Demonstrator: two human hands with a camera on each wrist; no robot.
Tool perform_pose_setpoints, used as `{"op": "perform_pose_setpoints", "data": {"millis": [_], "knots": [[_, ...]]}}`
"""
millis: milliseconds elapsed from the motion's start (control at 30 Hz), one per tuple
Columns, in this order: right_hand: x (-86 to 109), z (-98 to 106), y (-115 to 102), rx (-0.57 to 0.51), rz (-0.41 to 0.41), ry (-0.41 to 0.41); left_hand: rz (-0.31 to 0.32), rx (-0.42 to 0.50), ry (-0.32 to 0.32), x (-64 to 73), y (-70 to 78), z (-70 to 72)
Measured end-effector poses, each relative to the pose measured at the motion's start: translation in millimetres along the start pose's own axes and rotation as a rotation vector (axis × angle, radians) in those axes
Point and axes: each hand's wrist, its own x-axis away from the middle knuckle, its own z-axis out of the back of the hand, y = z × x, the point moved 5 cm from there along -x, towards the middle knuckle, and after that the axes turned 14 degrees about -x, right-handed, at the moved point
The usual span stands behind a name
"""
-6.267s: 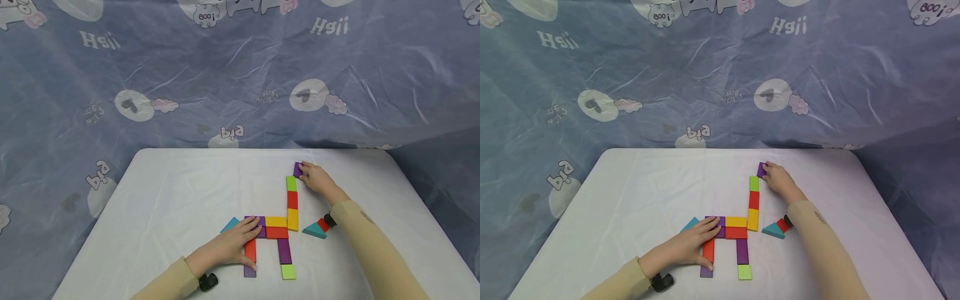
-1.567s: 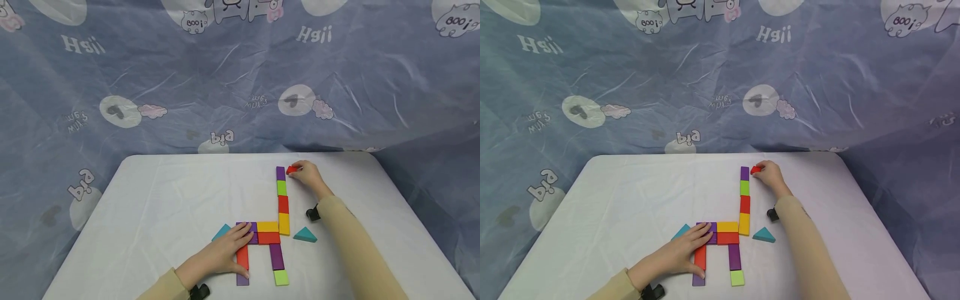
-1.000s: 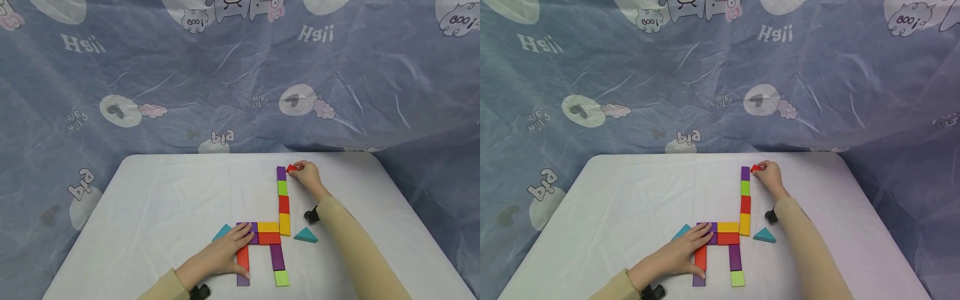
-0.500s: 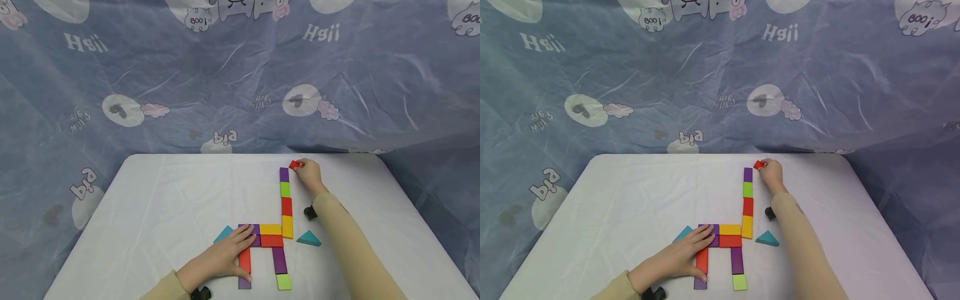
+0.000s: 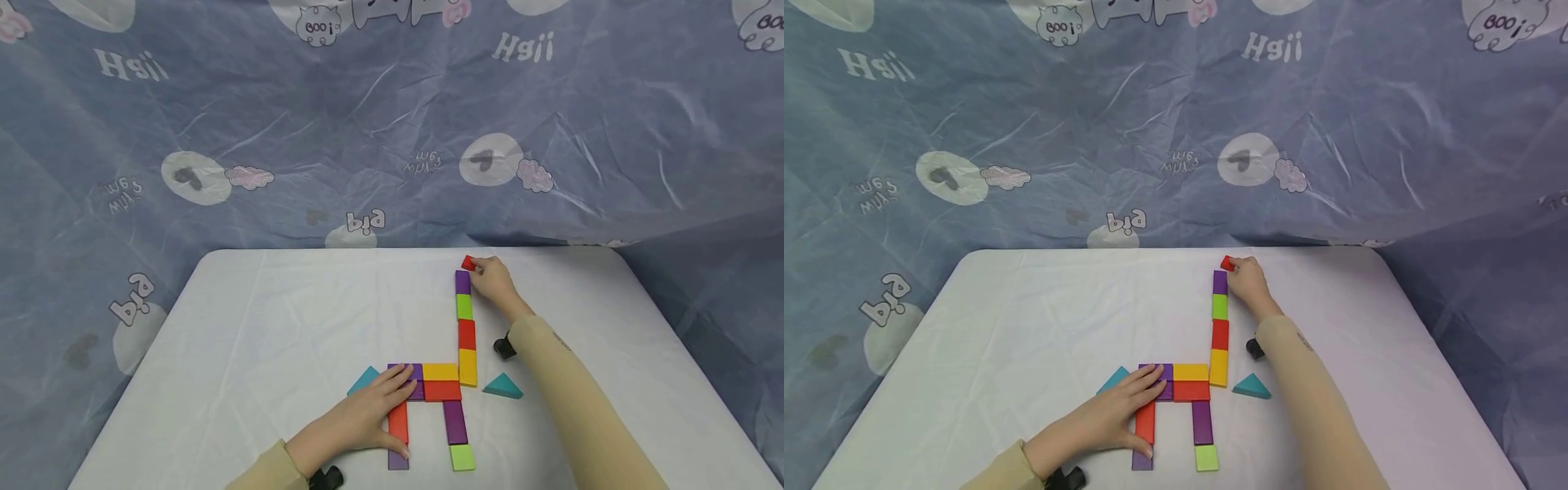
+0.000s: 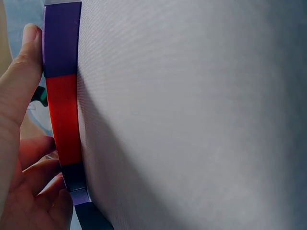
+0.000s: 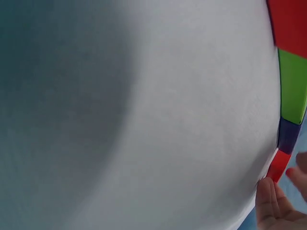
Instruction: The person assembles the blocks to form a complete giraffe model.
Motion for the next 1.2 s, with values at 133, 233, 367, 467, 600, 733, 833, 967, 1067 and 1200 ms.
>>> {"op": "perform_pose_setpoints", "data": {"millis": [133,233,367,467,600,733,833,967,1067,1200], "knots": [[0.2,-3.8,-0.4,0.016,-0.017,-0.056,-0.014,-0.011,0.017,0.5,0.6,1.8],[0.1,-5.9,-1.6,0.049,0.005,-0.088,-0.025,-0.021,0.028,0.6,1.2,2.1],[0.9,-6.5,-3.1,0.079,0.047,-0.103,-0.022,-0.024,0.024,0.3,1.0,0.7],[1.1,-7.2,-1.9,0.079,0.050,-0.109,-0.015,-0.020,0.014,-0.1,0.4,0.2],[0.5,-9.3,1.1,0.083,0.048,-0.114,-0.008,-0.012,0.003,-0.6,-0.1,0.4],[1.1,-9.8,0.5,0.084,0.075,-0.112,-0.004,-0.009,0.000,-0.7,-0.2,0.9],[2.5,-9.1,-1.0,0.076,0.085,-0.109,-0.006,-0.010,0.004,-0.7,-0.2,1.8],[3.5,-9.2,-1.5,0.081,0.084,-0.111,-0.008,-0.012,0.008,-0.3,0.3,2.3],[4.3,-9.9,-1.2,0.094,0.089,-0.113,-0.007,-0.015,0.009,-0.2,0.6,2.1],[5.1,-10.4,-1.1,0.095,0.092,-0.113,-0.010,-0.023,0.014,-0.5,0.8,2.5]]}}
